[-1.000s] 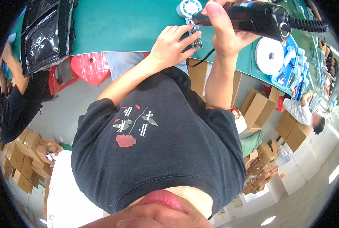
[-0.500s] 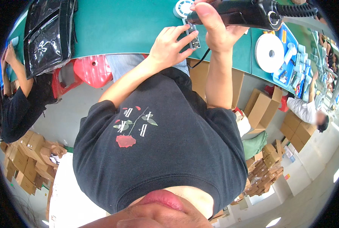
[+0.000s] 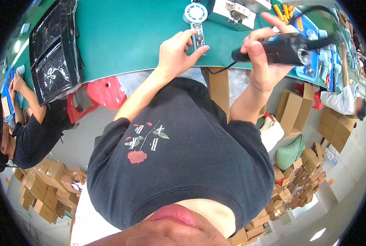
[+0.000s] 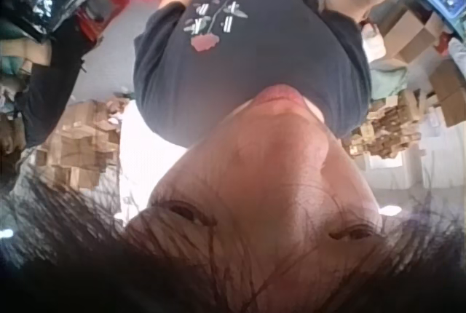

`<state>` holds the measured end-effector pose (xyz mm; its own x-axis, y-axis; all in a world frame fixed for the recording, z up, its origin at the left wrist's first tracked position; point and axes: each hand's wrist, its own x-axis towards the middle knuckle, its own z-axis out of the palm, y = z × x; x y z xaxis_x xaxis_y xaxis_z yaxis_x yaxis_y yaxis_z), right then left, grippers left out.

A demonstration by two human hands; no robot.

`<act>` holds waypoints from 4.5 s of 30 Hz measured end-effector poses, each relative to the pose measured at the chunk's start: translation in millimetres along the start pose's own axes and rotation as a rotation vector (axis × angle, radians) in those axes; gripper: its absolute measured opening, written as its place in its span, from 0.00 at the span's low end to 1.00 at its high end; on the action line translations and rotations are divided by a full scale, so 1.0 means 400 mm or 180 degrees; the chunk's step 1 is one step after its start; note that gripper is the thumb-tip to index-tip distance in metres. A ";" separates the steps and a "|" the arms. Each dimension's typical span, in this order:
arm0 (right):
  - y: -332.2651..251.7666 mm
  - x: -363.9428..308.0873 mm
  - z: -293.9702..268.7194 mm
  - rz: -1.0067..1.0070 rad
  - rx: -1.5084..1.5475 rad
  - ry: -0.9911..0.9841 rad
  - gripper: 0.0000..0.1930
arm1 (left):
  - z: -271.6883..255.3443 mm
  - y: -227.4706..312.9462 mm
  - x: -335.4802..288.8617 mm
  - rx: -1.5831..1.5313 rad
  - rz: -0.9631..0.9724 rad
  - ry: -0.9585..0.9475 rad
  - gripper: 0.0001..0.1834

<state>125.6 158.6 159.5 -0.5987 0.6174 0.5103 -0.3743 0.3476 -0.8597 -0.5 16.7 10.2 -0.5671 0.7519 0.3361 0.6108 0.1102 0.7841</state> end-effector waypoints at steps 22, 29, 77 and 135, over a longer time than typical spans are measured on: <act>0.179 -0.168 -0.074 0.1951 0.2007 0.1849 0.23 | -0.242 -0.043 -0.078 -0.0282 -0.1397 0.0429 0.31; 0.212 -0.149 0.064 0.2351 0.2800 0.1399 0.19 | -0.234 0.007 -0.053 0.0967 -0.1118 0.0307 0.36; 0.264 -0.067 0.153 0.1782 0.1547 0.1305 0.21 | -0.201 -0.276 0.569 0.0008 0.0279 0.0490 0.10; 0.279 -0.058 0.159 0.1643 0.1402 0.1525 0.14 | -0.308 -0.415 0.627 0.0820 0.0009 -0.1457 0.22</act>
<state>52.6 138.2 53.0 -0.4419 0.8919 -0.0965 -0.4377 -0.3083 -0.8446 -312.1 106.8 28.6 -0.3009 0.9532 0.0304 0.7607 0.2207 0.6104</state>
